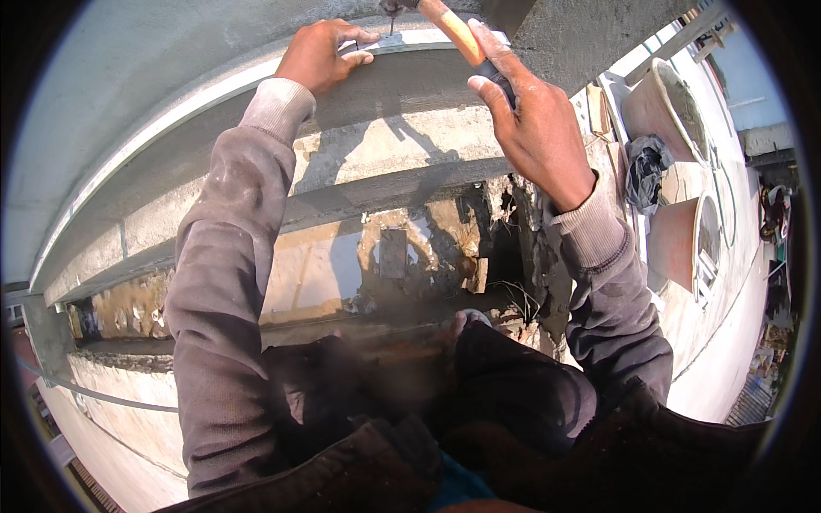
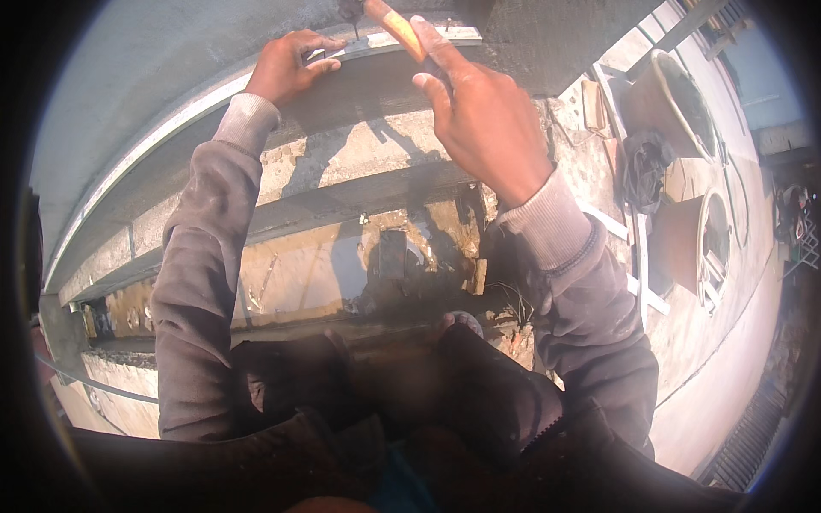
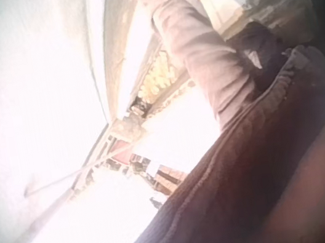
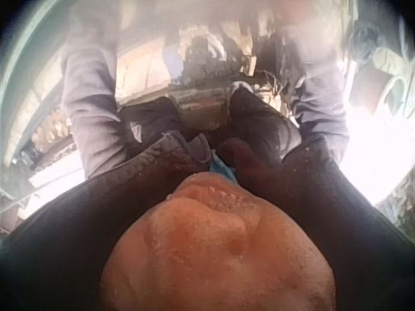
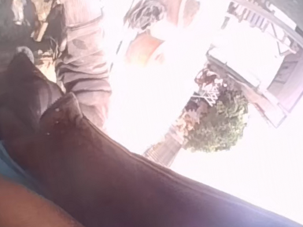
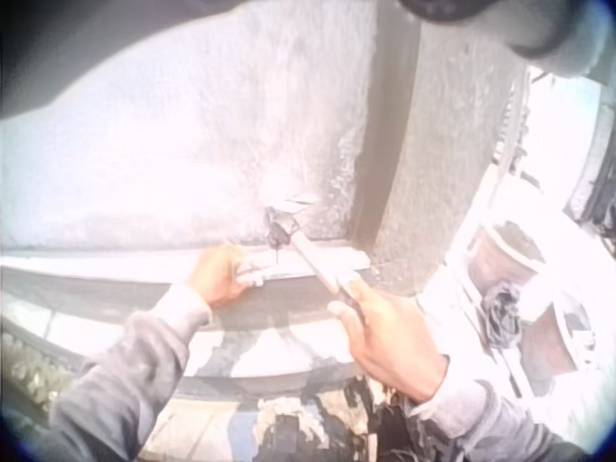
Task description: The person installs metal trim pieces along the edge of a concrete structure. They use shears to cut the trim, a hammer to drive nails, and a trowel to smooth the surface. The person also retrieves nails from a bucket and adjusts the trim pieces.
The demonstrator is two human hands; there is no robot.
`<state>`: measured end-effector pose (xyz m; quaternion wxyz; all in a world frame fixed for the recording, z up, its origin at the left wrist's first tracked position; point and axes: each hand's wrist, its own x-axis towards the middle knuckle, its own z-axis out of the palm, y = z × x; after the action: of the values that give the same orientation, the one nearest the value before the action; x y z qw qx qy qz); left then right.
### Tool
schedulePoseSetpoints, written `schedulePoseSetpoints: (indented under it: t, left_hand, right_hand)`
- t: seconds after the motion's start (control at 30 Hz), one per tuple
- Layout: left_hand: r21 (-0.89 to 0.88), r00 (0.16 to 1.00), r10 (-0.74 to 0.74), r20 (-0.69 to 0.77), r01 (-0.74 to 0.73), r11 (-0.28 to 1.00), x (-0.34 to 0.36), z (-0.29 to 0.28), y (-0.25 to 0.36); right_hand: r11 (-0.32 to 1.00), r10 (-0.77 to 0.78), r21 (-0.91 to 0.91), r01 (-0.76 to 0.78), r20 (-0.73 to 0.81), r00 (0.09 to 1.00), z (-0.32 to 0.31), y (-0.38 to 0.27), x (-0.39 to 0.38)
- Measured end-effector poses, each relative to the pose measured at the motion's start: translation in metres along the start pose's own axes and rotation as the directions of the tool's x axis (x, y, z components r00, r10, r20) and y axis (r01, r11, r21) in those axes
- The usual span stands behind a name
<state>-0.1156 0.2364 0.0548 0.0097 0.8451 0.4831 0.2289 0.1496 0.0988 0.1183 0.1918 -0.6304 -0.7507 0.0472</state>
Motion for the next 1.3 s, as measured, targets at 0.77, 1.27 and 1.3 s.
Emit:
schedulePoseSetpoints:
  t: [0.77, 1.27, 1.3]
  left_hand:
    - [-0.063, 0.996, -0.070, 0.047, 0.073, 0.995, 0.007, 0.006, 0.009]
    - [-0.009, 0.999, 0.022, -0.042, -0.022, 1.000, 0.011, 0.007, -0.005]
    - [-0.042, 0.999, 0.032, -0.025, -0.033, 0.999, 0.005, 0.008, -0.002]
  right_hand:
    - [0.947, -0.243, 0.095, 0.305, -0.405, 0.881, 0.006, 0.009, -0.002]
    - [0.974, -0.223, -0.011, 0.227, -0.248, 0.943, 0.004, 0.005, 0.000]
    - [0.962, -0.245, 0.035, 0.269, -0.314, 0.917, 0.008, 0.006, -0.006]
